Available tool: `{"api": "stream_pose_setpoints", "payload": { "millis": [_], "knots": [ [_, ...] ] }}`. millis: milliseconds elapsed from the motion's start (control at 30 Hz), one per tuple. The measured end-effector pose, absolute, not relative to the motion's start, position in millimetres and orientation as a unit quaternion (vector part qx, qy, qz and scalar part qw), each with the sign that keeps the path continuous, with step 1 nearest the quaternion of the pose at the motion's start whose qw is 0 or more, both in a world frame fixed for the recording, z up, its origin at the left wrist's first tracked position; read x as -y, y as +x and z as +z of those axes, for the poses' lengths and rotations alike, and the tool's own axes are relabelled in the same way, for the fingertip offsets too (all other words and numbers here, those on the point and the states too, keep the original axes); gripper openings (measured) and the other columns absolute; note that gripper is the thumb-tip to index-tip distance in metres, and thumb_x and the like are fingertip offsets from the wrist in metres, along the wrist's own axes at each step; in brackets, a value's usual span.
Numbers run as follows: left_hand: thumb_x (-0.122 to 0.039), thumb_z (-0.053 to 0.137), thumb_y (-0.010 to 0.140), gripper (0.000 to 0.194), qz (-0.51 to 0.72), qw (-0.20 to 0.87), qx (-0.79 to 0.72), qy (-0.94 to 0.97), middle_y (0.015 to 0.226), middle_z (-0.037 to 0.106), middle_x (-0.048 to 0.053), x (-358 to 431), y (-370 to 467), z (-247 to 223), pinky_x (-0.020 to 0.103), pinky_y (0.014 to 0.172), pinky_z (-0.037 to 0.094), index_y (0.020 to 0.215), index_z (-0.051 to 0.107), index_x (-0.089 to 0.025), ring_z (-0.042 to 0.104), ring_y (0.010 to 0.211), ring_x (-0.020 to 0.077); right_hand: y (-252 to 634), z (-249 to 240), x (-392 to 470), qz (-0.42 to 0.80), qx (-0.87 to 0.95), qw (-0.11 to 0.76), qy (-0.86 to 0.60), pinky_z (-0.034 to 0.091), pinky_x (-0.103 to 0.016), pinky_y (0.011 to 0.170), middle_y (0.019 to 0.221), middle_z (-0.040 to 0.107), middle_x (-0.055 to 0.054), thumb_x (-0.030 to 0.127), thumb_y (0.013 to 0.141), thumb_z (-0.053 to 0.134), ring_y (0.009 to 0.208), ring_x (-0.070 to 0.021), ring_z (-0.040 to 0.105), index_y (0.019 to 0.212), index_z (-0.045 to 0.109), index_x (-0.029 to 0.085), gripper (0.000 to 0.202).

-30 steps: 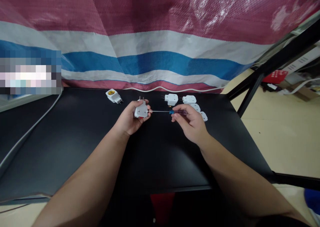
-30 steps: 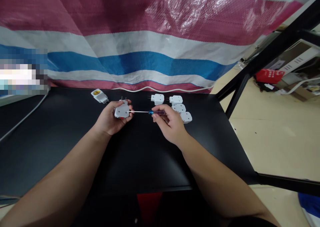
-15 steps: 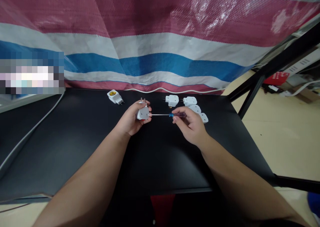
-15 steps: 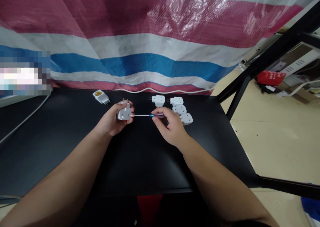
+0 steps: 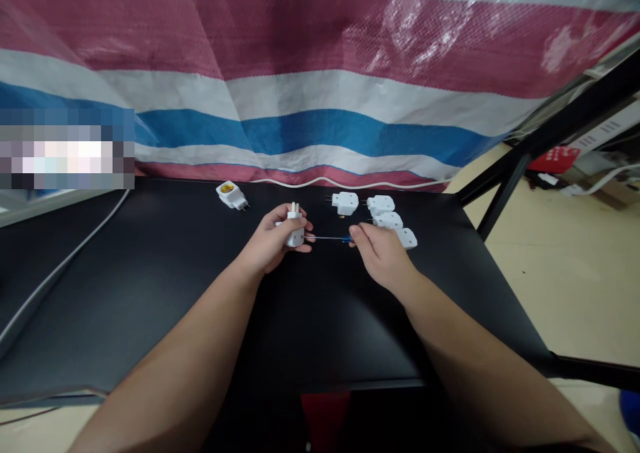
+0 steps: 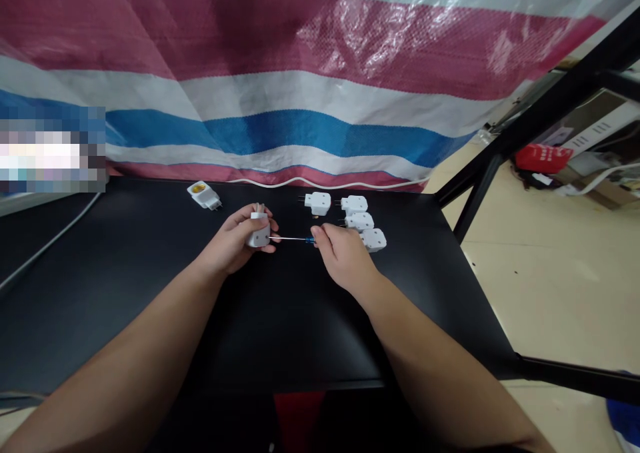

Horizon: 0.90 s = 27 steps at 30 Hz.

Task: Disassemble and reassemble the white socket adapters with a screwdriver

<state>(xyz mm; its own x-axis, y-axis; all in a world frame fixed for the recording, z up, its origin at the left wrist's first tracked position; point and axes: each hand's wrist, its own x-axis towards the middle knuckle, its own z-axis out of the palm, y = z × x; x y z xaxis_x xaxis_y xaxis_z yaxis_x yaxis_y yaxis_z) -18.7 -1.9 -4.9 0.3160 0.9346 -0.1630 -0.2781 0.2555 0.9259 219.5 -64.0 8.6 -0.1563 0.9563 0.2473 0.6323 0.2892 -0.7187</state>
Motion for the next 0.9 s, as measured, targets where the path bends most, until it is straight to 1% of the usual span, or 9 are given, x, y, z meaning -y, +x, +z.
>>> {"api": "stream_pose_setpoints", "payload": {
  "millis": [67, 133, 233, 367, 567, 633, 767, 833, 900],
  "knots": [
    [-0.031, 0.086, 0.076, 0.034, 0.443, 0.677, -0.390, 0.440, 0.082, 0.072, 0.003, 0, -20, -7, 0.026, 0.053, 0.064, 0.101, 0.067, -0.018, 0.075, 0.067, 0.0180, 219, 8, 66, 0.267, 0.726, 0.347, -0.531, 0.047, -0.037, 0.072, 0.081, 0.067, -0.003, 0.045, 0.110, 0.052, 0.072, -0.0213, 0.064, 0.108, 0.061, 0.024, 0.023],
    [-0.029, 0.086, 0.076, 0.032, 0.447, 0.655, -0.400, 0.460, 0.080, 0.071, 0.002, -1, -21, -9, 0.026, 0.053, 0.064, 0.099, 0.067, -0.017, 0.073, 0.064, 0.0168, 218, 7, 68, 0.297, 0.729, 0.334, -0.518, 0.048, -0.037, 0.073, 0.089, 0.069, -0.003, 0.042, 0.106, 0.059, 0.076, -0.0218, 0.065, 0.123, 0.055, 0.025, 0.024],
    [-0.027, 0.085, 0.077, 0.029, 0.450, 0.640, -0.402, 0.476, 0.079, 0.069, 0.001, -1, -19, -12, 0.026, 0.052, 0.064, 0.097, 0.068, -0.017, 0.072, 0.061, 0.0154, 217, 5, 66, 0.295, 0.713, 0.316, -0.553, 0.047, -0.037, 0.070, 0.083, 0.067, -0.003, 0.042, 0.107, 0.057, 0.074, -0.0227, 0.065, 0.108, 0.056, 0.025, 0.017],
    [-0.026, 0.085, 0.078, 0.026, 0.433, 0.639, -0.383, 0.508, 0.078, 0.068, 0.000, 3, -15, -12, 0.025, 0.052, 0.063, 0.095, 0.066, -0.017, 0.071, 0.060, 0.0146, 217, 3, 62, 0.248, 0.686, 0.314, -0.608, 0.040, -0.037, 0.065, 0.066, 0.057, -0.002, 0.049, 0.112, 0.040, 0.064, -0.0220, 0.058, 0.080, 0.047, 0.026, 0.040],
    [-0.026, 0.086, 0.077, 0.027, 0.451, 0.611, -0.394, 0.518, 0.079, 0.067, 0.000, 1, -17, -12, 0.026, 0.050, 0.063, 0.093, 0.066, -0.017, 0.070, 0.060, 0.0149, 218, 4, 66, 0.316, 0.689, 0.310, -0.574, 0.047, -0.036, 0.070, 0.087, 0.070, -0.003, 0.044, 0.103, 0.062, 0.076, -0.0218, 0.066, 0.108, 0.055, 0.025, 0.020],
    [-0.027, 0.084, 0.078, 0.026, 0.463, 0.608, -0.393, 0.511, 0.078, 0.067, 0.000, 0, -19, -13, 0.026, 0.050, 0.063, 0.093, 0.066, -0.017, 0.070, 0.059, 0.0153, 217, 3, 65, 0.330, 0.687, 0.289, -0.579, 0.045, -0.035, 0.067, 0.079, 0.067, -0.001, 0.047, 0.106, 0.057, 0.071, -0.0208, 0.063, 0.100, 0.055, 0.025, 0.022],
    [-0.028, 0.082, 0.079, 0.024, 0.467, 0.606, -0.386, 0.516, 0.077, 0.067, 0.000, -1, -20, -12, 0.026, 0.050, 0.062, 0.094, 0.066, -0.018, 0.069, 0.059, 0.0150, 214, -5, 62, 0.344, 0.672, 0.291, -0.588, 0.041, -0.034, 0.060, 0.070, 0.061, -0.002, 0.057, 0.112, 0.038, 0.060, -0.0180, 0.056, 0.080, 0.053, 0.024, 0.048],
    [-0.028, 0.084, 0.078, 0.026, 0.464, 0.592, -0.388, 0.532, 0.077, 0.067, 0.000, 0, -20, -11, 0.025, 0.051, 0.062, 0.094, 0.066, -0.018, 0.069, 0.060, 0.0145, 213, -8, 61, 0.357, 0.661, 0.321, -0.577, 0.042, -0.033, 0.059, 0.073, 0.062, -0.002, 0.057, 0.112, 0.037, 0.061, -0.0177, 0.055, 0.084, 0.056, 0.024, 0.048],
    [-0.027, 0.085, 0.077, 0.027, 0.458, 0.579, -0.393, 0.548, 0.078, 0.066, 0.000, 0, -20, -11, 0.025, 0.051, 0.062, 0.093, 0.066, -0.018, 0.069, 0.060, 0.0140, 213, -10, 62, 0.378, 0.657, 0.338, -0.559, 0.043, -0.032, 0.060, 0.075, 0.061, 0.000, 0.055, 0.110, 0.047, 0.062, -0.0175, 0.056, 0.096, 0.057, 0.025, 0.035]
  ]
}}
